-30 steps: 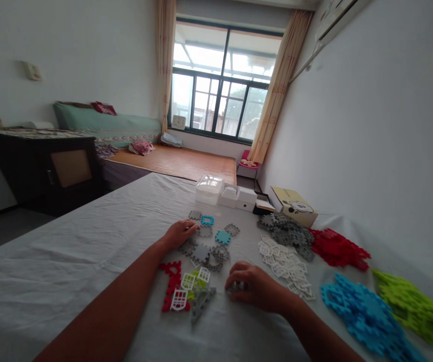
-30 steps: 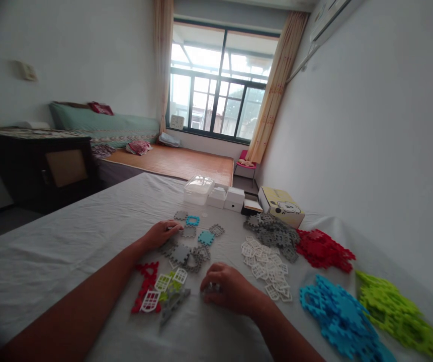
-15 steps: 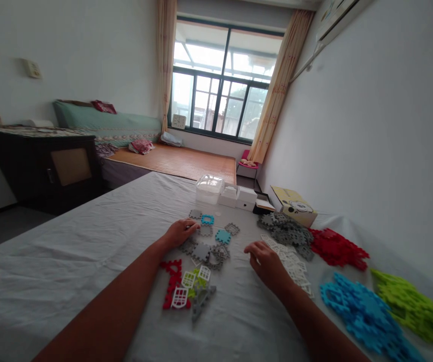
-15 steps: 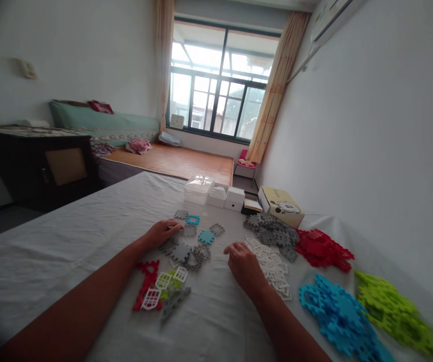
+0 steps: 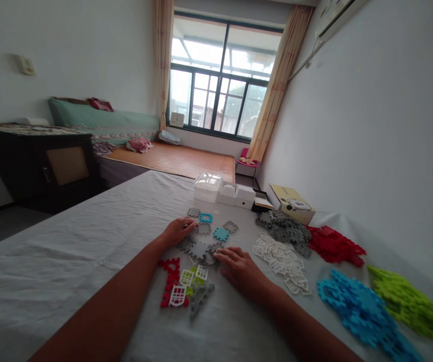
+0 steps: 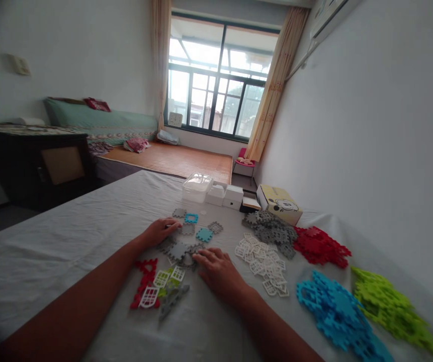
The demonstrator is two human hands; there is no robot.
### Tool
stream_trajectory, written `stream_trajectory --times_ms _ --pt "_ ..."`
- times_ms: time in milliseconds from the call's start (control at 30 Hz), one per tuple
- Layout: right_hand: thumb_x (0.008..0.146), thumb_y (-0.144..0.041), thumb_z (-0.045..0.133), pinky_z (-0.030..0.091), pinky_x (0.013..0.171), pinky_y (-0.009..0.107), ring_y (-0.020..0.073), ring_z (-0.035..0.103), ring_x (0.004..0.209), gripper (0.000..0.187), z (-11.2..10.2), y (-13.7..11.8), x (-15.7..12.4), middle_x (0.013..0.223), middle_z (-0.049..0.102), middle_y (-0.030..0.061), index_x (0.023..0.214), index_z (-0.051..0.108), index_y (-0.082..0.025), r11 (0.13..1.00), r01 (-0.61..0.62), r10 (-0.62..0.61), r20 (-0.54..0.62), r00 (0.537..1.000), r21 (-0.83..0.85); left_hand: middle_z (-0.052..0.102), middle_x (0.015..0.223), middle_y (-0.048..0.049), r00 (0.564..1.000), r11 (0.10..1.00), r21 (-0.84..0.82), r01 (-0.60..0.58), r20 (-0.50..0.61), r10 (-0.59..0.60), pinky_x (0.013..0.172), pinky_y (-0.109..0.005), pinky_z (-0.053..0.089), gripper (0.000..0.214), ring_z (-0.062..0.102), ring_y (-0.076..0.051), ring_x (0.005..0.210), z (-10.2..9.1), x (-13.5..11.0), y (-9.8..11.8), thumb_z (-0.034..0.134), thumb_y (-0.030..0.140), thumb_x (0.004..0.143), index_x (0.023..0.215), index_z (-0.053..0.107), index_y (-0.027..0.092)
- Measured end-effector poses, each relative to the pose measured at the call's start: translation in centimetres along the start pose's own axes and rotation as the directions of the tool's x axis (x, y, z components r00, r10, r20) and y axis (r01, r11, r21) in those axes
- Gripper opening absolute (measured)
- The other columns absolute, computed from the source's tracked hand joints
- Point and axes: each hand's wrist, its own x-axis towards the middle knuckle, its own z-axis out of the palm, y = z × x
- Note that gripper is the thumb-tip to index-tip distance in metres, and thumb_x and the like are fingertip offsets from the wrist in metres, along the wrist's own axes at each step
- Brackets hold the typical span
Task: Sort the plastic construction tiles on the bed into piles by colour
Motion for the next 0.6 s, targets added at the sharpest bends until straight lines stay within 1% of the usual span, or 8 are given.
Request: stream_trajectory --times_ms 133,233,300,433,533,600 --pt "0.086 -0.020 0.047 0.042 0.091 0.030 0.0166 0.049 0.103 0.031 -0.8 0.6 -0.5 0.111 0.062 0.0006 0.114 0.056 -0.028 0.994 0.005 -0.005 0.000 1.000 0.107 0.068 0.096 -0.0022 1.000 1.000 0.003 0.002 0.011 -0.002 0.081 -0.024 0.043 0.040 0.060 -0.018 0.089 0.0 -0.1 0.0 0.036 0.043 0.085 0.089 0.069 0.021" --pt "0.083 -0.019 0.050 0.043 0.087 0.030 0.0170 0.051 0.097 0.028 -1.2 0.8 -0.9 0.103 0.064 0.0017 0.109 0.059 -0.026 0.991 -0.031 0.034 -0.016 0.999 0.129 0.068 0.097 -0.0023 1.000 1.000 0.013 0.002 0.012 -0.003 0.082 -0.023 0.042 0.040 0.060 -0.017 0.089 0.0 0.0 0.0 0.036 0.044 0.085 0.089 0.069 0.021" --pt "0.081 -0.017 0.051 0.043 0.086 0.031 0.0178 0.051 0.096 0.029 -1.1 0.8 -1.0 0.100 0.064 0.0026 0.108 0.059 -0.025 0.991 -0.048 0.052 -0.032 0.998 0.122 0.068 0.097 -0.0024 1.000 1.000 0.014 0.006 0.009 -0.006 0.082 -0.023 0.042 0.041 0.060 -0.017 0.090 0.0 0.0 0.1 0.036 0.044 0.085 0.089 0.069 0.021" --pt "0.076 -0.009 0.050 0.043 0.084 0.032 0.0184 0.051 0.094 0.036 -0.9 1.0 -0.9 0.097 0.063 0.0036 0.107 0.059 -0.024 0.993 -0.074 0.084 -0.114 0.990 0.095 0.069 0.097 -0.0018 1.000 1.000 -0.002 0.020 0.018 -0.020 0.083 -0.022 0.042 0.040 0.059 -0.017 0.090 0.0 0.0 0.2 0.036 0.045 0.085 0.088 0.069 0.022" --pt "0.074 -0.005 0.048 0.043 0.083 0.033 0.0184 0.051 0.092 0.036 -0.9 1.5 -0.8 0.093 0.063 0.0036 0.102 0.060 -0.023 0.987 -0.127 0.144 -0.193 0.971 0.098 0.068 0.097 -0.0016 1.000 1.000 -0.014 0.014 0.020 -0.014 0.084 -0.023 0.042 0.040 0.060 -0.018 0.090 -0.1 -0.1 0.2 0.036 0.045 0.084 0.088 0.069 0.022" --pt "0.073 -0.005 0.047 0.044 0.083 0.034 0.0184 0.051 0.092 0.036 -1.0 1.8 -0.8 0.093 0.062 0.0036 0.100 0.061 -0.023 0.982 -0.149 0.172 -0.222 0.960 0.117 0.068 0.097 -0.0016 1.000 1.000 -0.020 0.015 0.018 -0.015 0.084 -0.024 0.042 0.040 0.060 -0.018 0.090 -0.1 -0.1 0.2 0.036 0.044 0.084 0.088 0.069 0.022"
